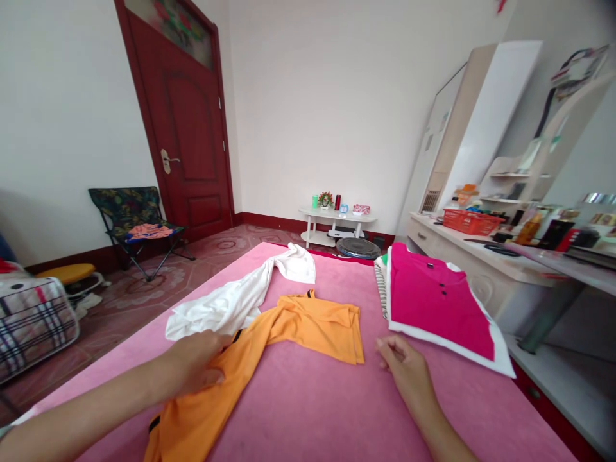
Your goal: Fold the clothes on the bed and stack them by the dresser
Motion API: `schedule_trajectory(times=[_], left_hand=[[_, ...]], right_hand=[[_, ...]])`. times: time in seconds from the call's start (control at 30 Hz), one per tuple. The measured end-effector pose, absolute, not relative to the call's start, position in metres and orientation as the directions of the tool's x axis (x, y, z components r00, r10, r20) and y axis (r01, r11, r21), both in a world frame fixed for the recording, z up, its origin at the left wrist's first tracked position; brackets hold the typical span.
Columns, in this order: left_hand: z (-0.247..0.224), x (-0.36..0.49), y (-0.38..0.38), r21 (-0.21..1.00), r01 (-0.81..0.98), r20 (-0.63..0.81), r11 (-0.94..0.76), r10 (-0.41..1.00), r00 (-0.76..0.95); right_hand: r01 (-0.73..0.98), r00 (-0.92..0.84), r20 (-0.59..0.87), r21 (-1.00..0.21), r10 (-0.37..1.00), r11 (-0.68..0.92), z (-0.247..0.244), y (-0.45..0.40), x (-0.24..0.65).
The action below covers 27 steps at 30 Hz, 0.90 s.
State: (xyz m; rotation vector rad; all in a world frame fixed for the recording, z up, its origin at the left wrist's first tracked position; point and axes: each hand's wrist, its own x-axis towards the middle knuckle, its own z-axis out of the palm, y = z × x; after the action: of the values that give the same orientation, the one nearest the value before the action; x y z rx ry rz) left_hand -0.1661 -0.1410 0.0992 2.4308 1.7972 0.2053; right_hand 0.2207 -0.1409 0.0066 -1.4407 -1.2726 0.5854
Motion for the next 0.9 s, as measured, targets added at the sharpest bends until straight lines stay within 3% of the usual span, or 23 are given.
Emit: schedule_trajectory(times=[0.17,0.23,0.27,0.3,0.33,0.4,0.43,0.5,0.57,0.7,0.9], left_hand=[[0.139,-0.154,-0.148,0.547,0.773,-0.288,-0.322,0.794,0.535],[0.164,-0.147,-0.128,0.616,0.751,-0.410,-0.238,0.718,0.563],[0.177,-0.144,-0.111,0.605,0.764,-0.404,-0.224,0.740,0.537],[0.190,-0.141,-0.090,0.575,0.786,-0.321,-0.227,0.822,0.471],[0.204,-0.140,-0.067,0.542,0.812,-0.084,-0.216,0.948,0.308],[0.237,-0.141,-0.018,0.526,0.826,0.130,-0.201,0.979,0.156],[0.254,-0.144,0.004,0.521,0.830,0.260,-0.198,0.963,0.067],[0.282,-0.152,0.038,0.503,0.831,0.641,-0.238,0.748,-0.173],[0.290,-0.162,0.056,0.452,0.845,0.774,-0.285,0.597,-0.213],[0.230,-0.177,0.046,0.339,0.894,0.744,-0.292,0.665,-0.065],[0.070,-0.207,-0.018,0.293,0.892,0.352,-0.343,0.906,0.233]], right_hand=[[0.415,0.272,0.264,-0.900,0.925,0.135,0.002,-0.138,0.220],[0.431,0.249,0.244,-0.894,0.937,0.118,0.000,-0.138,0.220],[0.443,0.236,0.234,-0.890,0.943,0.110,-0.001,-0.137,0.221],[0.455,0.224,0.224,-0.885,0.948,0.102,-0.002,-0.137,0.221],[0.463,0.217,0.218,-0.881,0.951,0.096,-0.002,-0.137,0.221],[0.458,0.214,0.210,-0.884,0.954,0.092,-0.002,-0.138,0.221],[0.448,0.217,0.207,-0.889,0.954,0.092,-0.002,-0.138,0.221],[0.430,0.224,0.202,-0.899,0.953,0.090,-0.001,-0.138,0.221],[0.424,0.217,0.196,-0.902,0.956,0.088,-0.001,-0.138,0.221],[0.450,0.186,0.191,-0.888,0.964,0.089,-0.005,-0.136,0.224],[0.528,0.140,0.198,-0.844,0.970,0.096,-0.016,-0.132,0.229]])
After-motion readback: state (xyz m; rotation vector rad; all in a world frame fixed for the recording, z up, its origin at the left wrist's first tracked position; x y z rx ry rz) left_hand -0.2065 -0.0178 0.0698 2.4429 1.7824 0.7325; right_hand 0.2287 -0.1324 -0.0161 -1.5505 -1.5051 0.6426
